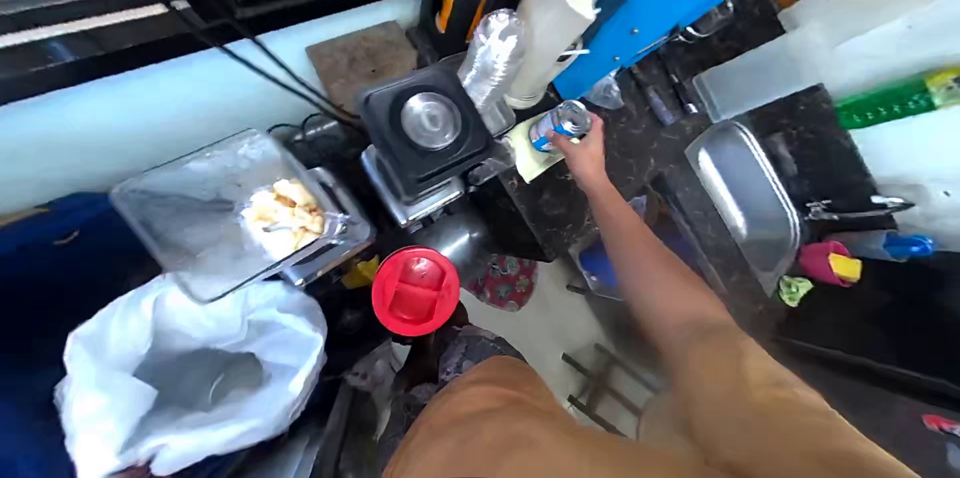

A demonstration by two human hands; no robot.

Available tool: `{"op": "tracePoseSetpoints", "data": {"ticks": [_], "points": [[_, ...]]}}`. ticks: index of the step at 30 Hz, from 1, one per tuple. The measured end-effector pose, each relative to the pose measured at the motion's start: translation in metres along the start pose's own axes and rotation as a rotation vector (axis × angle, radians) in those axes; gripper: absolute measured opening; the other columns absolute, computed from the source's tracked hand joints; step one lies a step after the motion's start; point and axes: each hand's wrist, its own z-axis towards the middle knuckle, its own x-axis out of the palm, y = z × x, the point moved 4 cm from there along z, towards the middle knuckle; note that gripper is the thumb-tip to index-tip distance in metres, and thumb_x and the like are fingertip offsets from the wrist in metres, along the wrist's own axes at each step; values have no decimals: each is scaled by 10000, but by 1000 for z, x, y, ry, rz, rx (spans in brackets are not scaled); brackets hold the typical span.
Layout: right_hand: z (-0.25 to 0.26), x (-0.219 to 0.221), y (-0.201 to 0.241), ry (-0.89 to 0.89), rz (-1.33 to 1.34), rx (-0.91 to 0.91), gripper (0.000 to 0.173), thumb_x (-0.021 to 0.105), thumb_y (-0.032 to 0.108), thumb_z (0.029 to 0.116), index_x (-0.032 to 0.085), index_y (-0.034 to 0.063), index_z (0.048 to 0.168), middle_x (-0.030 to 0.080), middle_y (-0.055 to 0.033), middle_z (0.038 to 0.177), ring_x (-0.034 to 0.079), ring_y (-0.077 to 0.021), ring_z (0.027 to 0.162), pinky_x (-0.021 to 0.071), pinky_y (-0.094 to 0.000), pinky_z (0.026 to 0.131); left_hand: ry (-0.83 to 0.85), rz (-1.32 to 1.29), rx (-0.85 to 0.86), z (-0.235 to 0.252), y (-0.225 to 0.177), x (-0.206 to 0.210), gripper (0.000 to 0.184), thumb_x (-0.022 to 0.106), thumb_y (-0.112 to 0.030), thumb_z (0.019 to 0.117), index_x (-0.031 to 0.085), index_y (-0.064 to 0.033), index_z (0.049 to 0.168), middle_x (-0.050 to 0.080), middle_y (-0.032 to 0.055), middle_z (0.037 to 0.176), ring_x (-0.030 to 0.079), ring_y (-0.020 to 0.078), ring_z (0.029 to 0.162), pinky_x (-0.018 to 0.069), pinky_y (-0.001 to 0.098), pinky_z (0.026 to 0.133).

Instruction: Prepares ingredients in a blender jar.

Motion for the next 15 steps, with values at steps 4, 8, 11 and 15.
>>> {"op": "tracePoseSetpoints", "data": {"ticks": [4,8,11,15], "points": [[-135,6,114,105,-40,-290,541,680,174,973,437,-85,1381,607,-168,1271,621,-189,1158,545,-329,992,-232,-562,-58,-63,-3,-33,284,345,-188,1085,461,-81,1320,609,41,1100,627,128,973,573,387,830],[-328,138,216,1245,227,-497,277,519,183,1059,708,37,1199,739,-45,1159,692,-127,1098,586,-347,985,-276,-167,-26,-63,5,-54,544,540,-407,1044,402,-116,1482,665,120,1209,680,223,1049,591,455,883],[-428,272,231,1562,145,-689,300,497,160,1056,727,58,1220,722,-89,1180,677,-164,1121,556,-378,1010,-254,432,-98,-64,4,-60,892,851,-139,793,313,-10,1492,627,341,1168,664,498,1016,534,698,841],[-524,402,204,2104,-574,-928,343,515,268,1064,699,-1,1170,702,-212,1128,680,-369,1063,516,-640,935,-401,864,-25,-75,6,-83,269,649,-104,926,698,-66,1189,715,273,971,680,511,931,446,752,892]]}}
